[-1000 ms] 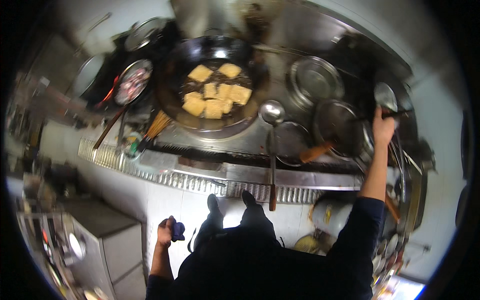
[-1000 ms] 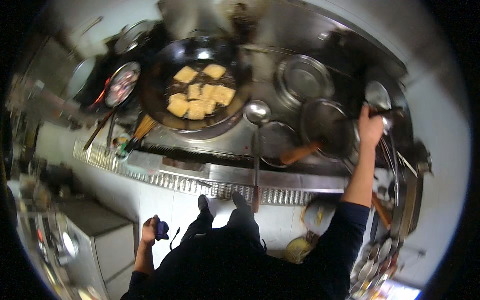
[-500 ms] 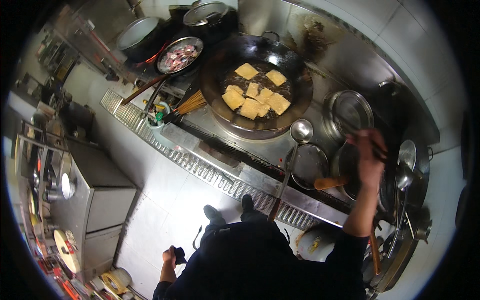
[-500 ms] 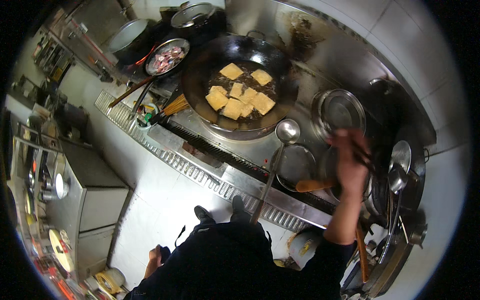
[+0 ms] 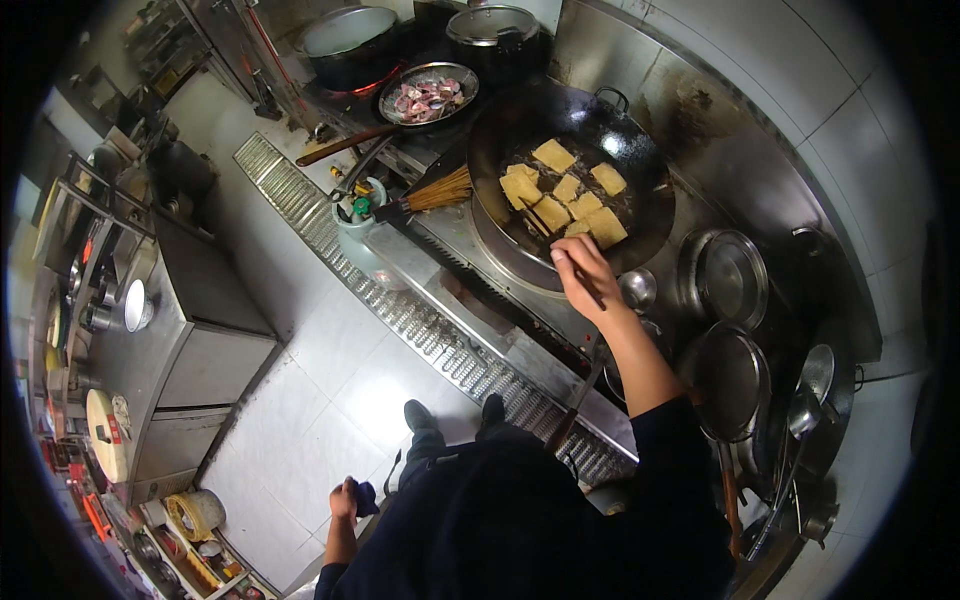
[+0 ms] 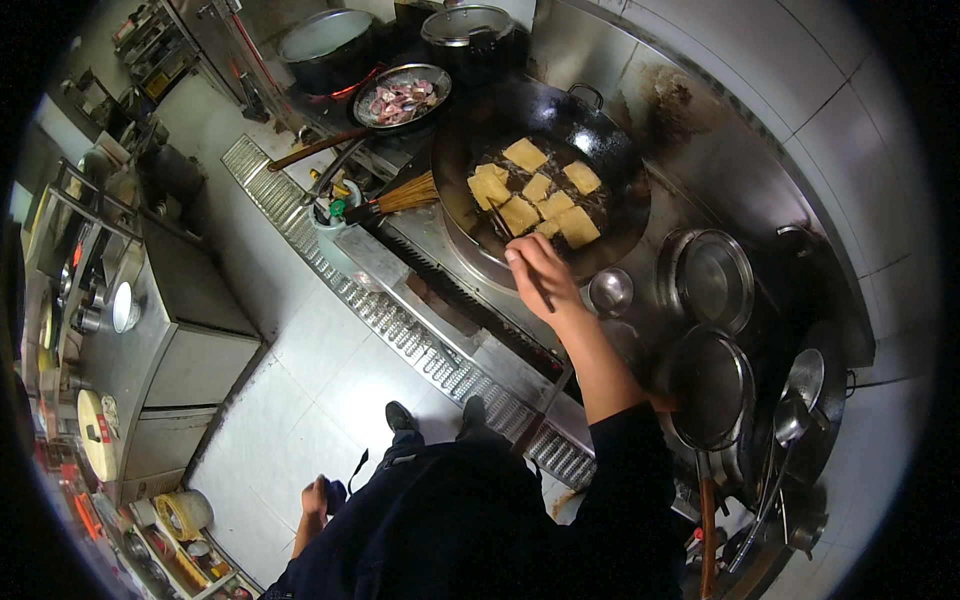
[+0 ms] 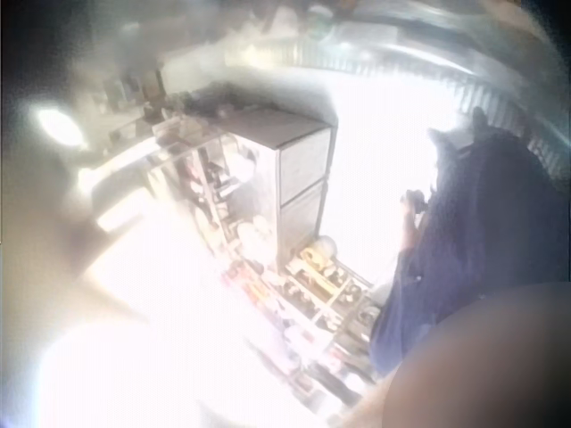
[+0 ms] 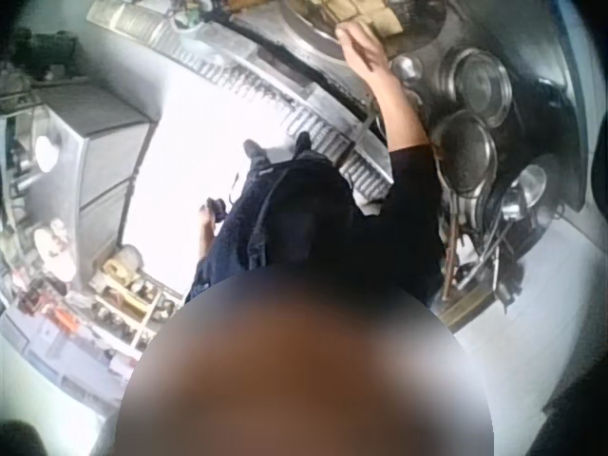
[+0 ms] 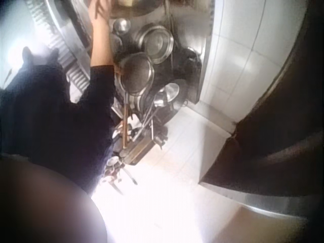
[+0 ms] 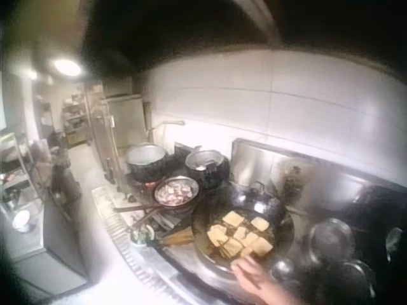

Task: The person fries rectangular tofu slices in a wok, transfers them to a tray, retrieves and washes leafy greens, places the greens in a pot of boiling water, and returns to frying more tofu. The person uses chopsticks, a slotted spoon, and a knife during the process.

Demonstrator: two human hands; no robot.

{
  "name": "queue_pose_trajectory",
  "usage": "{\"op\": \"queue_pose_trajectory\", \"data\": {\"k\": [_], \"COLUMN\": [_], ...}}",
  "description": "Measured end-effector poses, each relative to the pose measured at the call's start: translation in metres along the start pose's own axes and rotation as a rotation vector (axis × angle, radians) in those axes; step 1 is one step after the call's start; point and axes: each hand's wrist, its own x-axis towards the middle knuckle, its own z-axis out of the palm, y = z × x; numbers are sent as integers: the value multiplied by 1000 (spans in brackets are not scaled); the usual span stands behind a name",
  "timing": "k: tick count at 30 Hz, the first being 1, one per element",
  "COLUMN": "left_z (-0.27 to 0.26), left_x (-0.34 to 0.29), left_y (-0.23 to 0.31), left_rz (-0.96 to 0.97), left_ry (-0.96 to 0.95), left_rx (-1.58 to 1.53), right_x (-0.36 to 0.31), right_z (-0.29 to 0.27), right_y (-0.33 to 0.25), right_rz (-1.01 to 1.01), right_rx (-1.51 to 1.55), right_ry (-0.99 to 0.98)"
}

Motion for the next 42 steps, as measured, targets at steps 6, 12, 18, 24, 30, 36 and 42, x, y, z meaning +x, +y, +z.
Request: {"op": "queue_pose_trajectory", "data": {"k": [6, 12, 18, 24, 30, 36, 42], "left_z": [-29, -9, 21, 20, 3, -6, -2], "left_x": [-14, -6, 0, 9, 6, -10, -6], "left_y": [-35, -9, 36, 34, 6, 10, 13], "left_rz": [-120, -42, 86, 68, 29, 37, 16], "left_ry": [6, -1, -93, -88, -103, -102, -116], "left_rx": [282, 130, -48, 35, 177, 230, 128], "right_x": [12, 10, -17, -54, -66, -34, -23], "right_z": [-14, -79, -137, -132, -71, -41, -51], "right_y": [22, 50, 91, 65, 25, 44, 68], "right_rz": [140, 201, 285, 349, -38, -61, 309], "right_rx": [423, 473, 488, 460, -171, -240, 315], "right_ry": [492, 758, 931, 675, 287, 230, 745]}}
